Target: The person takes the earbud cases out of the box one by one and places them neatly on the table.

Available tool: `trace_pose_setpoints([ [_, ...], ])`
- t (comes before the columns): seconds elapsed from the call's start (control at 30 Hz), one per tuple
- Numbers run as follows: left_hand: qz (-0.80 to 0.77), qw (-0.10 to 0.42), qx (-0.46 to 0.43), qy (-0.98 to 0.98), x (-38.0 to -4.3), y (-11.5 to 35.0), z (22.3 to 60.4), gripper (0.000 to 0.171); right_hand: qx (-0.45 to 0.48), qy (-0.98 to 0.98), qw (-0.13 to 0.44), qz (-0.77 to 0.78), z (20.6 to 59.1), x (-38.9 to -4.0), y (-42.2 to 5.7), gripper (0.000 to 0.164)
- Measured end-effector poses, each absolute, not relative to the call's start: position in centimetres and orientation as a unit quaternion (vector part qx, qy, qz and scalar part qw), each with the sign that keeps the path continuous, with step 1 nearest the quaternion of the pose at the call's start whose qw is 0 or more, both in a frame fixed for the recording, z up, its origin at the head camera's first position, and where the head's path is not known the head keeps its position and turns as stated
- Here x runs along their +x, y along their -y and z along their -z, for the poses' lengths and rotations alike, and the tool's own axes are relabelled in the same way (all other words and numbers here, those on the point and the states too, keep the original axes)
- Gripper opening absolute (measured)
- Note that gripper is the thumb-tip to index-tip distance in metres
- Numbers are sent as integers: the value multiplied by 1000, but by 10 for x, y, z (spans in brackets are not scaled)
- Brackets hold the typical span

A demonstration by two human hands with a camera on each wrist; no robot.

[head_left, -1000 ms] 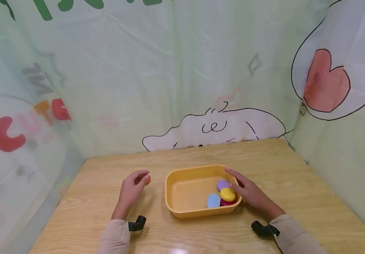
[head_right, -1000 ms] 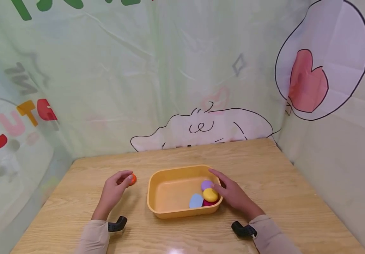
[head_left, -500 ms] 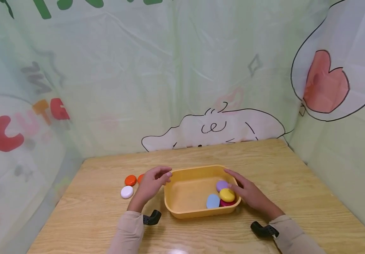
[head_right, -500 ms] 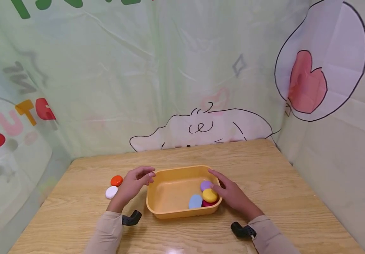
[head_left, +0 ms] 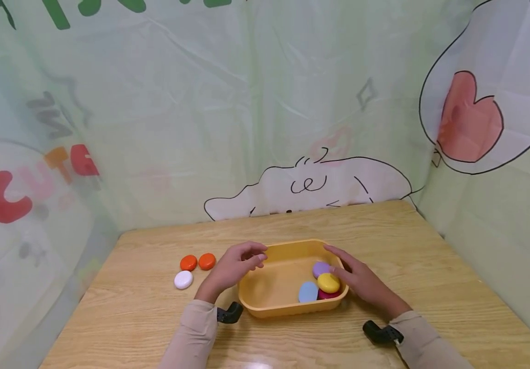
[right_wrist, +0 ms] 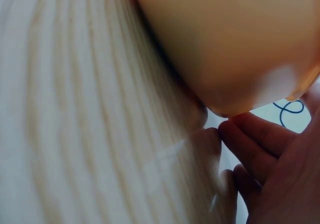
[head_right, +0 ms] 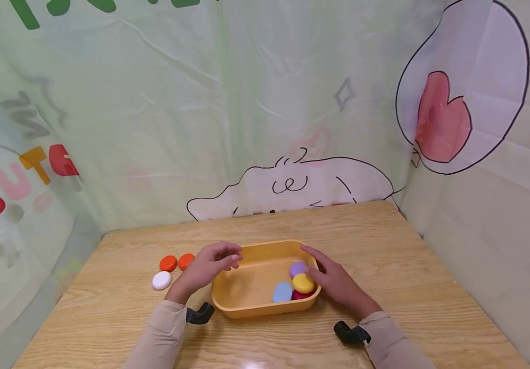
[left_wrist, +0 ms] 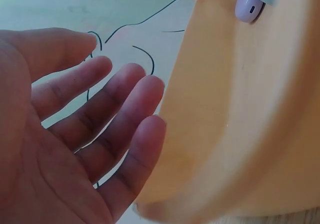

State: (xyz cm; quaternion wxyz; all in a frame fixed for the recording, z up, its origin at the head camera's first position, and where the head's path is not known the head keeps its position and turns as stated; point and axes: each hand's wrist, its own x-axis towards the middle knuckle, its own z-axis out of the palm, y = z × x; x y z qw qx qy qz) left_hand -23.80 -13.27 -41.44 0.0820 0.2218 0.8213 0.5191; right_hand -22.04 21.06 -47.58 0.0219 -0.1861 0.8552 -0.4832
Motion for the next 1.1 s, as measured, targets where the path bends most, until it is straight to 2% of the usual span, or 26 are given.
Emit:
trace_pose_setpoints([
  [0.23,-493,114,242,-828,-242,126,411,39,-191,-853,17,485,476,-220,-211,54],
  [0.53,-475,140,257,-830,-248,107,403,30,-187,-853,21,487,475,-219,-210,55],
  [0.8,-447,166,274,-836,-256,90,402,38,-176,-855,28,487,473,-218,-210,55],
  [1.1,-424,206,316,-823,-264,68,402,38,-166,-859,30,484,474,-219,-210,57],
])
